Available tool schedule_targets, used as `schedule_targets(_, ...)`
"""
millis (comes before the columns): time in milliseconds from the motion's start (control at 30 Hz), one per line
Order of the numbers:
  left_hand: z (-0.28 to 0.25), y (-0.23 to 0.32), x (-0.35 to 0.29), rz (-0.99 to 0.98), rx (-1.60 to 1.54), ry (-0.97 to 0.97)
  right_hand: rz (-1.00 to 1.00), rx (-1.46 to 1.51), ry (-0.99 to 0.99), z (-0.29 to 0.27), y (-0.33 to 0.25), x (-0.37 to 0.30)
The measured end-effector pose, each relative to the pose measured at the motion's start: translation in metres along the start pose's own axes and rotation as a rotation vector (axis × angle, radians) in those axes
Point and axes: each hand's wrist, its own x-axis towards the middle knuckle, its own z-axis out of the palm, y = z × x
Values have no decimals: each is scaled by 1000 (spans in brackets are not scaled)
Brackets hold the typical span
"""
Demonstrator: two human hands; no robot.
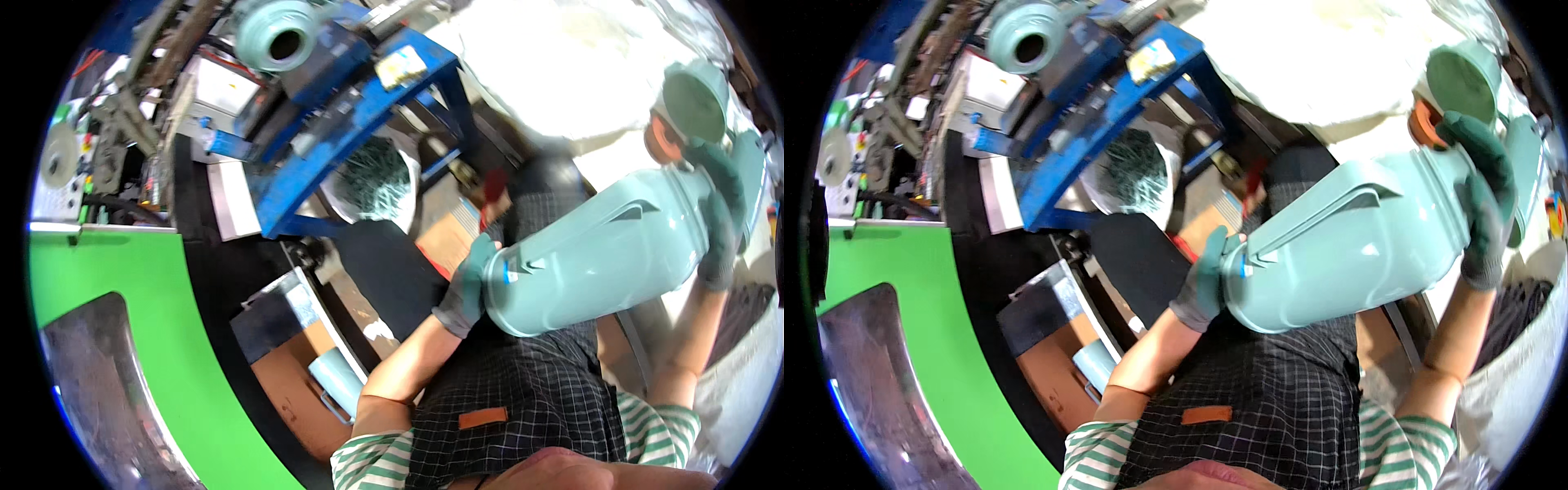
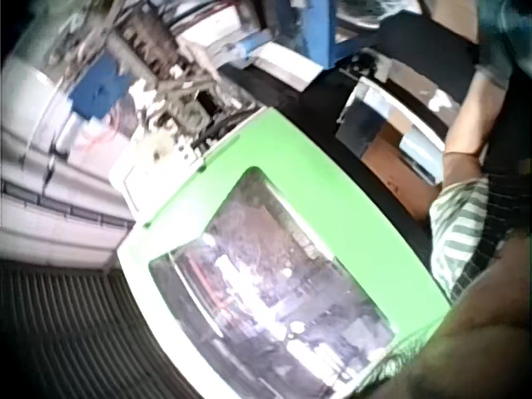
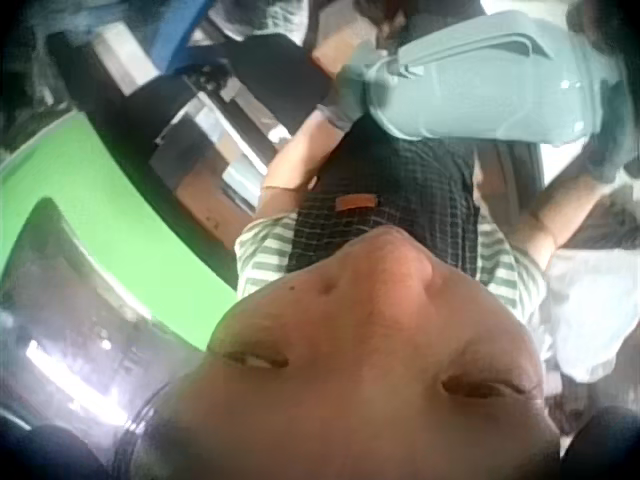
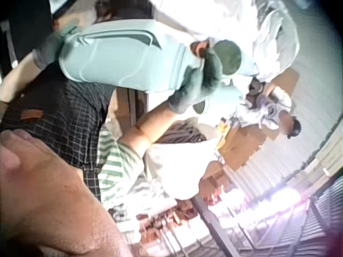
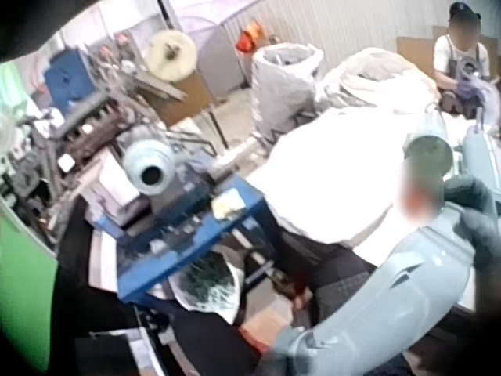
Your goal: The person assembles light blue plastic pitchers by attaching grey handles to the bodies. They pick up a pitcher body, retrieve a handle from a nearby pile, and snap the handle into place on the pitcher. The person repeats this process for multiple units, placing the finished pitchers on a table.
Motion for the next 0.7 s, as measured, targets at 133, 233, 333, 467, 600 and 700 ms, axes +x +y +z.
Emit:
schedule_targets(133, 35, 98, -24, 189, -69, -257, 340, 53, -423, -5, -18, -20)
schedule_targets(233, -3, 143, -1, 927, 1281, -397, 550, 150, -555, 13, -5, -52)
schedule_targets(333, 51, 205, -7, 1046, 1773, 589, 726, 327, -338, 27, 29, -89)
schedule_targets(467, 86, 313, -8, 1558, 1977, 889, 754, 730, -90, 27, 54, -116)
schedule_targets(600, 73, 362, 6, 1145, 2271, 1172, 608, 823, 29, 67, 33, -75)
schedule_targets(700, 64, 294, -25, 1657, 2294, 1096, 523, 895, -59, 84, 25, -34)
